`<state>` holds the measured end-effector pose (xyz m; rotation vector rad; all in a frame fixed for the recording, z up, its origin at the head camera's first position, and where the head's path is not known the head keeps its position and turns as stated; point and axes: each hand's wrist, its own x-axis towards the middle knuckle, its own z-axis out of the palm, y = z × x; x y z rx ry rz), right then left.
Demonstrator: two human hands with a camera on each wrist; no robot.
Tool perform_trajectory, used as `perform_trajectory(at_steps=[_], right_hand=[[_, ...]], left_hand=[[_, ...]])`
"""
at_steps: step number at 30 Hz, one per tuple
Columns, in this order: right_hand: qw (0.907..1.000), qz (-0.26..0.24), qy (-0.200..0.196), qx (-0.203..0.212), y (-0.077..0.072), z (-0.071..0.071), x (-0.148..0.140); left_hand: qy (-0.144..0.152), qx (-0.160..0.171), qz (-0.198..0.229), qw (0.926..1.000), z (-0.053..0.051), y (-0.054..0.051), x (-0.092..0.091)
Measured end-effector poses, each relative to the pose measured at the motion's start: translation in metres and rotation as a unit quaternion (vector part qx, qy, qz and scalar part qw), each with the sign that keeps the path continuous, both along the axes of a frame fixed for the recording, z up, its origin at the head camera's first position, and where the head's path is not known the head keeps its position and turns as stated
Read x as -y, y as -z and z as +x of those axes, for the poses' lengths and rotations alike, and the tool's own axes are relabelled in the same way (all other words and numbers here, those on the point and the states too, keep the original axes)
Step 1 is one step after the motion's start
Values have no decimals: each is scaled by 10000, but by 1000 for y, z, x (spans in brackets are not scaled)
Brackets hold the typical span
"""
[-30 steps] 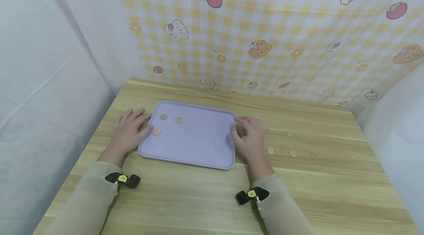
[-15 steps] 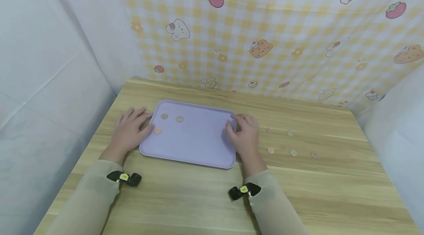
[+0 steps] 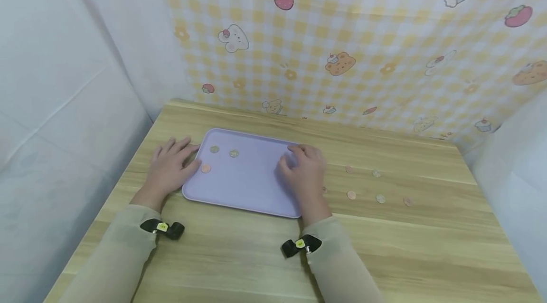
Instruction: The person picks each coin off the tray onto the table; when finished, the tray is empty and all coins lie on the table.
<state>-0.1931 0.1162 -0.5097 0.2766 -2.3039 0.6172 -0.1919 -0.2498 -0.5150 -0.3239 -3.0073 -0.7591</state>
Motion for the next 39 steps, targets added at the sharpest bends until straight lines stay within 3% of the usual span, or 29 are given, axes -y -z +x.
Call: perform_trajectory(at_steps=[10,15,18,22,25,28,32,39], right_hand=[[9981,274,-292,461,-4,3,37],[9930,139,-388,1110,-4,5,59],[9794,150,-574,1931,-4,5,74],[9500,464,-791,2983,-4,5,96],[9367,853,-739,3315,-2,4,110],[9296,1209,-592,3432,1,2,119],[9297,1195,-469,3451,4,2,124],[9542,516,-396,2922,4,4,122]], left_hand=[[13,-75,-10,10000,-2,2,1],[59,-94,-44,9999,-4,1,0],[62,-105,-30,9999,-5,1,-1],[44,-106,7,9999,-5,1,-1],[47,-104,24,9999,-5,1,0],[47,-103,31,9999,-4,0,-1],[26,-134,25,9999,-3,-1,-1],[-21,-138,6,9999,-2,2,-1]])
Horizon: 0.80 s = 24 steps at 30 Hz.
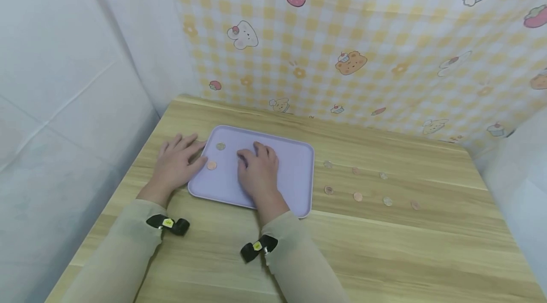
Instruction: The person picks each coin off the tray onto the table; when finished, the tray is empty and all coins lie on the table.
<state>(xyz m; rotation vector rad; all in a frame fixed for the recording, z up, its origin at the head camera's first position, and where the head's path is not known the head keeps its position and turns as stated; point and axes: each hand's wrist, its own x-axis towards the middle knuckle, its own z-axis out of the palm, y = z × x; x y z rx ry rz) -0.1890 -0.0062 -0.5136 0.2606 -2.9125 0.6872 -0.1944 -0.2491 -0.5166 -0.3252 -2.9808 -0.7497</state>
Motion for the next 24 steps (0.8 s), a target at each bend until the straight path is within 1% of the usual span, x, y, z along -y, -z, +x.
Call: perform_trajectory(at_steps=[4,9,18,22,24], right_hand=[[9993,-335,176,-47,-2,0,-1],[9985,-434,318,39,-4,0,-1],[9958,-618,457,487,-8,-2,-3],[9950,-761,463,452,-7,-2,-3],[9958,-800,365,259,-6,-2,-3]], left_hand=[[-10,32,-8,10000,-1,1,0],[-18,47,27,10000,-1,2,0],[-14,15,60,10000,-1,2,0],[0,8,58,10000,-1,2,0],[7,5,51,10000,-1,2,0]])
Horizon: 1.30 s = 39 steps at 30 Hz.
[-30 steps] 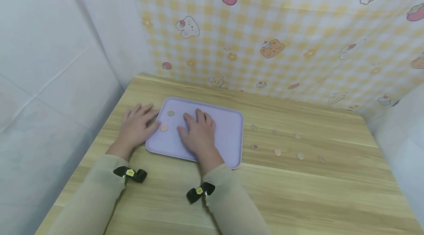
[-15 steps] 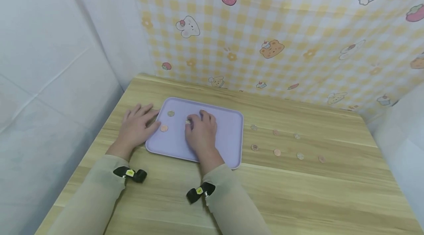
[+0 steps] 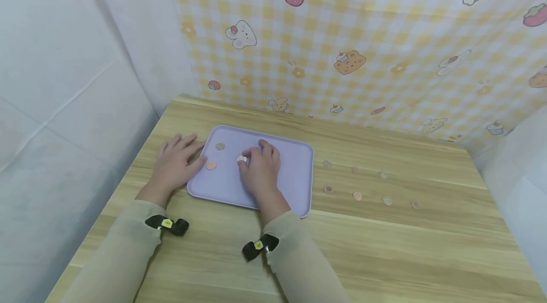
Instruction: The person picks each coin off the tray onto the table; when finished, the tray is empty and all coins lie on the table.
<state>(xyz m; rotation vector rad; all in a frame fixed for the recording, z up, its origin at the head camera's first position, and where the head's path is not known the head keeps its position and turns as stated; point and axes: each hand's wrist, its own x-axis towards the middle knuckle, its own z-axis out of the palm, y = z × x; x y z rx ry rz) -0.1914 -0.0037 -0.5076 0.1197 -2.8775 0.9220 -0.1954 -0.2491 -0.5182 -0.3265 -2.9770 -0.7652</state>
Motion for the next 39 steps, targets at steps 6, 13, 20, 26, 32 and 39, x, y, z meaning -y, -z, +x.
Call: perform_trajectory(at_steps=[6,13,20,26,32,39], right_hand=[[9902,253,-749,-1155,3,0,-1],[9863,144,-839,-1416,5,2,-2],[9828,101,-876,-1623,7,2,-3],[9850,-891,-677,-1315,10,1,-4],[9757,-1956,-406,-904,5,1,-5],[9731,-2086,-409,-885,3,2,-6]], left_hand=[[-2,-14,7,10000,0,0,1],[-4,1,-26,10000,0,1,1],[-27,-30,-58,10000,0,4,2],[-28,-9,-32,10000,0,4,1],[-22,-5,-47,10000,0,3,1],[-23,-14,-34,10000,0,3,1]])
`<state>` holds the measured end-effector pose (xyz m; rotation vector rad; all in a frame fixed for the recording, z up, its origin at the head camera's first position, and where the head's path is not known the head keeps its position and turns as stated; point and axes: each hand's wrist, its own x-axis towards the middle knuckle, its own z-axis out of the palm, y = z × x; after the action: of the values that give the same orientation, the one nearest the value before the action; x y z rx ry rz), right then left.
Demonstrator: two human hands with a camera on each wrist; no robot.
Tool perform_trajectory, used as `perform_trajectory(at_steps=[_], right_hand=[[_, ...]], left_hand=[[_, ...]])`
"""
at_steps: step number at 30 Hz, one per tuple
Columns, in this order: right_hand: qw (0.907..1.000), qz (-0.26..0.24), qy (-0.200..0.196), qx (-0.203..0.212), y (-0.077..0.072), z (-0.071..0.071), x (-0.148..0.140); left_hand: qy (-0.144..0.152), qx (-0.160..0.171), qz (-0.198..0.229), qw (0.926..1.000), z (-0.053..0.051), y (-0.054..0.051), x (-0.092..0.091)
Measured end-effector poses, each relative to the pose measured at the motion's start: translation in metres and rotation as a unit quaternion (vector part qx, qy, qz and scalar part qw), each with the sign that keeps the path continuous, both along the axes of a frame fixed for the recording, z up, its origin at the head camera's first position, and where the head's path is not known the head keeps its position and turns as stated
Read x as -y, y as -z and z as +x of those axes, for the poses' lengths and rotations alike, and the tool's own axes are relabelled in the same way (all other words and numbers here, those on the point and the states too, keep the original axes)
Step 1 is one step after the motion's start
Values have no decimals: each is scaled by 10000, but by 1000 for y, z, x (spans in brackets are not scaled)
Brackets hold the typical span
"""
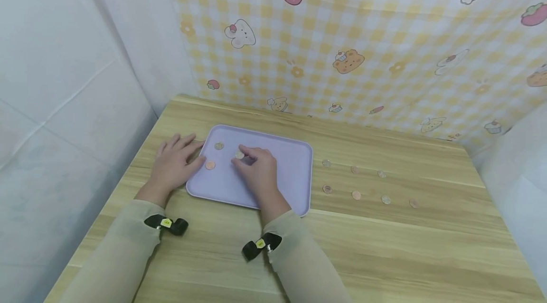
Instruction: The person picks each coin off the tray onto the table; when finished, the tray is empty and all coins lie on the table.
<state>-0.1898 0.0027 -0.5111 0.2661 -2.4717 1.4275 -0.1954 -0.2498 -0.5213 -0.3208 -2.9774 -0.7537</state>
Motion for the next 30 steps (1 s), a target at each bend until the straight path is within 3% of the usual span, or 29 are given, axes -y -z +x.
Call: perform_trajectory(at_steps=[9,13,23,30], right_hand=[[9995,-239,80,-162,2,-1,1],[9993,-359,136,-50,3,-1,2],[9994,-91,103,311,3,-1,3],[10000,76,-34,-12,2,0,-1]], left_hand=[[6,-21,37,10000,1,-1,1],[-3,-14,57,10000,2,-1,1],[-21,24,1,10000,1,0,2],[0,37,-43,10000,-1,0,1]])
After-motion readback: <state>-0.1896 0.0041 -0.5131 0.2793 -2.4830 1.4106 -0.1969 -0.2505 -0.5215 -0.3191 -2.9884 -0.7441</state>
